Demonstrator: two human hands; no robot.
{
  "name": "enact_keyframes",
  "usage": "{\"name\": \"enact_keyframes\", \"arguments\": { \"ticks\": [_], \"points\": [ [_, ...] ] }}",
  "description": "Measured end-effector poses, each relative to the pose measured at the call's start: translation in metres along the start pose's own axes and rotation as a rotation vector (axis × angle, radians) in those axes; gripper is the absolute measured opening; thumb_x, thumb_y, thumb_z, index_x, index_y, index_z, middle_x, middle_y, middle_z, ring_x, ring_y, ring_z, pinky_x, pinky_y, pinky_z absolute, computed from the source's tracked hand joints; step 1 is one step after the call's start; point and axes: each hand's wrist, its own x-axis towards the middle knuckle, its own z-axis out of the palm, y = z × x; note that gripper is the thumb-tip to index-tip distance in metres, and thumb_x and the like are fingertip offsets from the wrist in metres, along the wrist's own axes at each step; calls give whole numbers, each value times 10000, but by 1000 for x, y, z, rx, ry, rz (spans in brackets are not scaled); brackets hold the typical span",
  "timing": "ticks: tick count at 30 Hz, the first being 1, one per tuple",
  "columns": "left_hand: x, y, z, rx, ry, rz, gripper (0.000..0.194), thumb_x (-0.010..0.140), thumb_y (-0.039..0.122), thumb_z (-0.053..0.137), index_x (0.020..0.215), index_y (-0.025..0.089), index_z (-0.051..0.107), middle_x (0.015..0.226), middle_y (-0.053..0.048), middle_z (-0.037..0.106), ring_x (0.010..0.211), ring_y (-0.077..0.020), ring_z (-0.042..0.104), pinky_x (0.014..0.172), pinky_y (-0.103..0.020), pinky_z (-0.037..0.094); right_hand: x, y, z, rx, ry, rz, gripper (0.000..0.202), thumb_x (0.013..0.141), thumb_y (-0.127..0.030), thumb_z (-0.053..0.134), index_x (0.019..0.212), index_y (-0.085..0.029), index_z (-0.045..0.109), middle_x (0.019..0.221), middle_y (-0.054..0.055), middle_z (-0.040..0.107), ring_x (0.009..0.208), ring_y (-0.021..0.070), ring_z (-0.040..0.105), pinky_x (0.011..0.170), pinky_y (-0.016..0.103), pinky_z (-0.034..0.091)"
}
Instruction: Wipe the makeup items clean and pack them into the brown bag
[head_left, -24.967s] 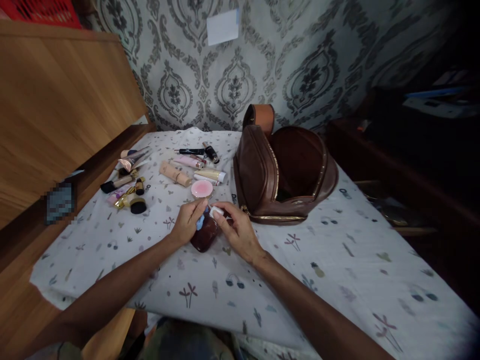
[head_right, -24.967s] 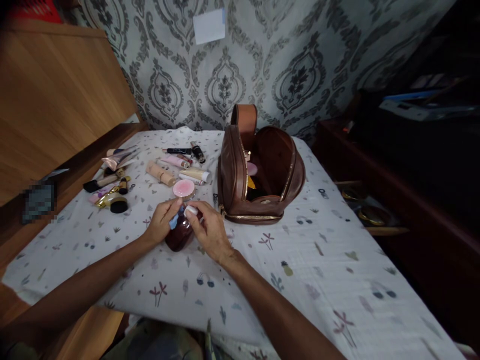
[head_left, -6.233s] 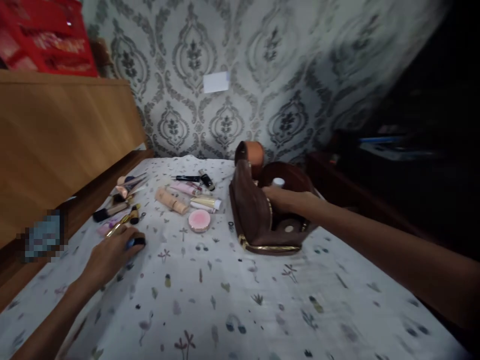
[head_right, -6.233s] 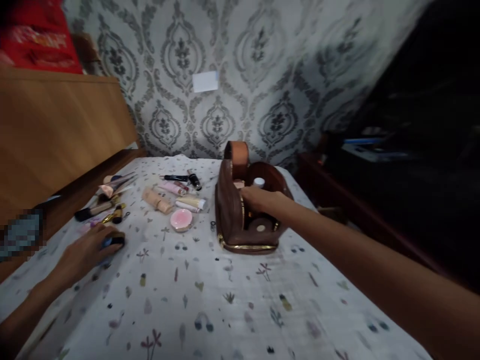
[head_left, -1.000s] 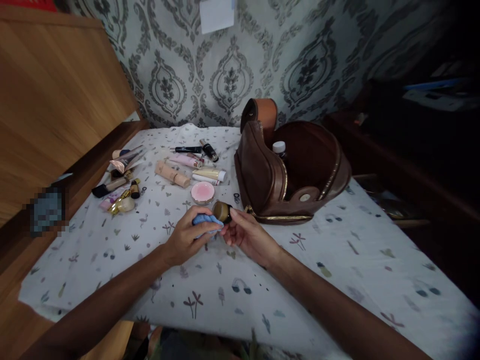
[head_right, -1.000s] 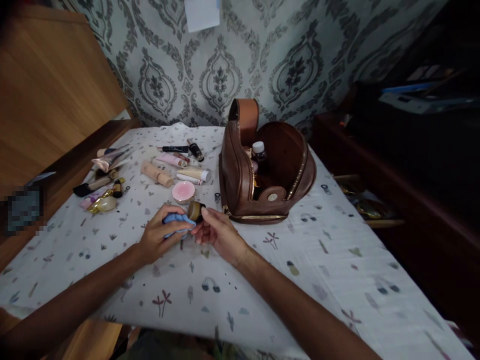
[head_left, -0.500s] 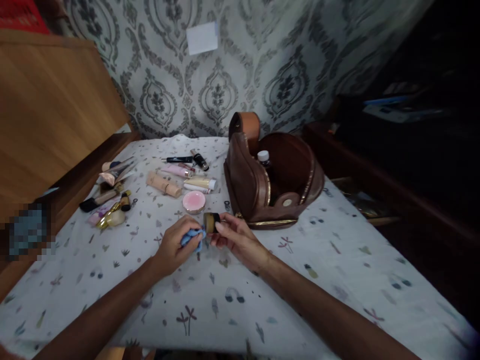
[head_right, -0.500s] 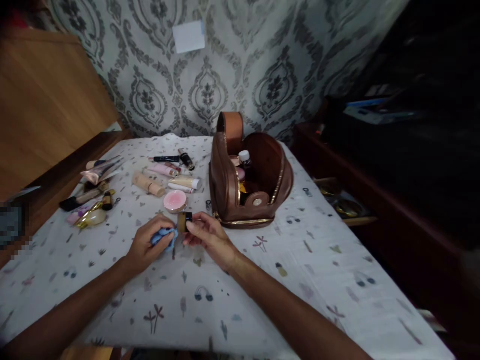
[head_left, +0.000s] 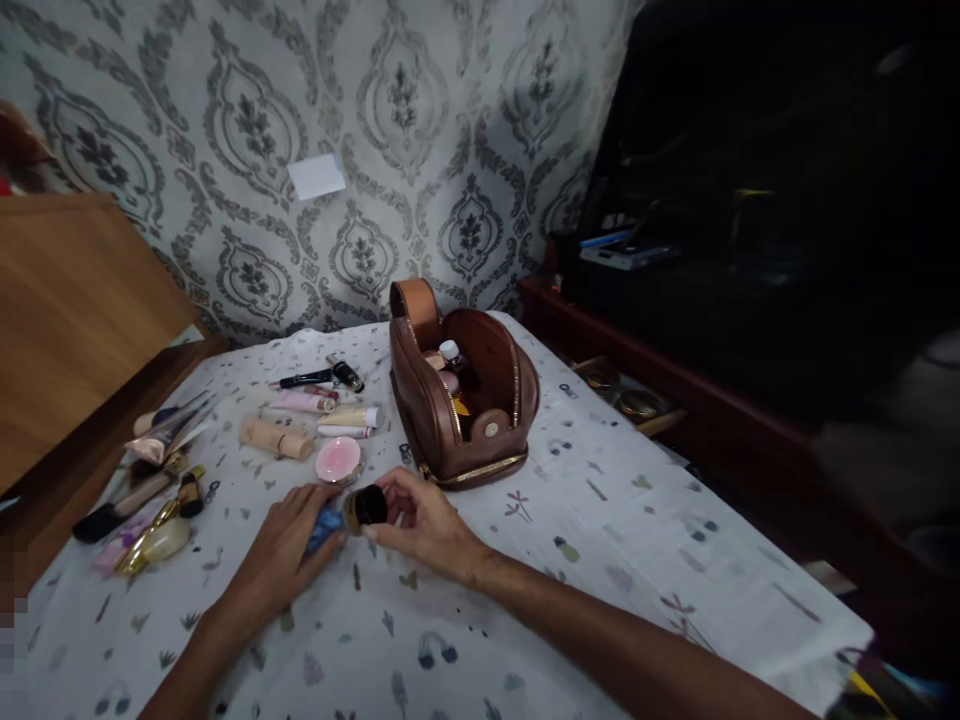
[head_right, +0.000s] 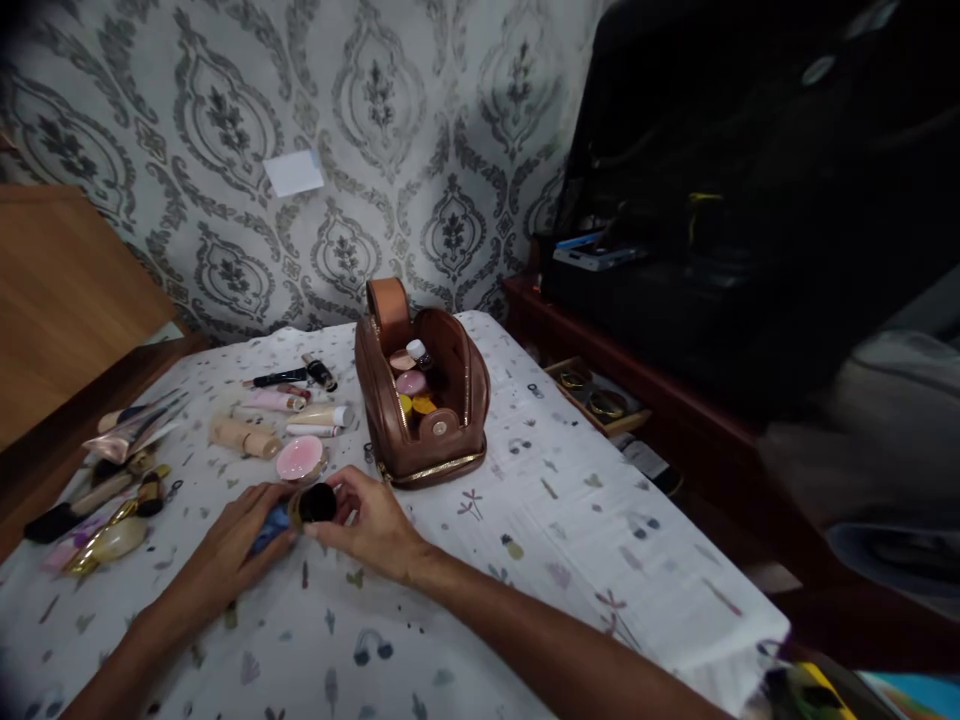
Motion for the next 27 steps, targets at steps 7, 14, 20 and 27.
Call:
{"name": "enact_keyframes", "arguments": {
  "ticks": [7,14,20,27],
  "points": [
    [6,27,-43,26,6,178,527,926,311,550,1438,294,425,1437,-88,515,1307,-284,514,1055,-409,482,-4,-15,-1,-229,38,-106,291,681,-299,768,904,-212,603,709,-57,538,618,104,493,565,223,377],
    [30,70,-51,-12,-38,264,473,983,254,456,1443,364,431,1427,-44,528,1291,-234,547,1014,-329,525,-10,-52,-5,-342,71,-148,337,708,-338,794,985,-189,670,657,-62,550,598,106,509,550,217,384],
    [60,83,-68,-92,-42,139,462,978,354,492,1437,353,440,1398,-57,514,1278,-262,529,1008,-337,507,-8,-129,-63,-631,85,-325,277,900,-376,617,1014,-136,696,764,20,687,648,133,609,590,237,435],
    [154,97,-66,-383,84,263,396,893,349,618,1269,226,600,1209,-93,563,1112,-245,585,914,-331,500,77,-168,-120,-1490,82,-273,206,903,-162,561,1040,-132,712,1057,131,731,957,213,665,776,264,452]
  ]
}}
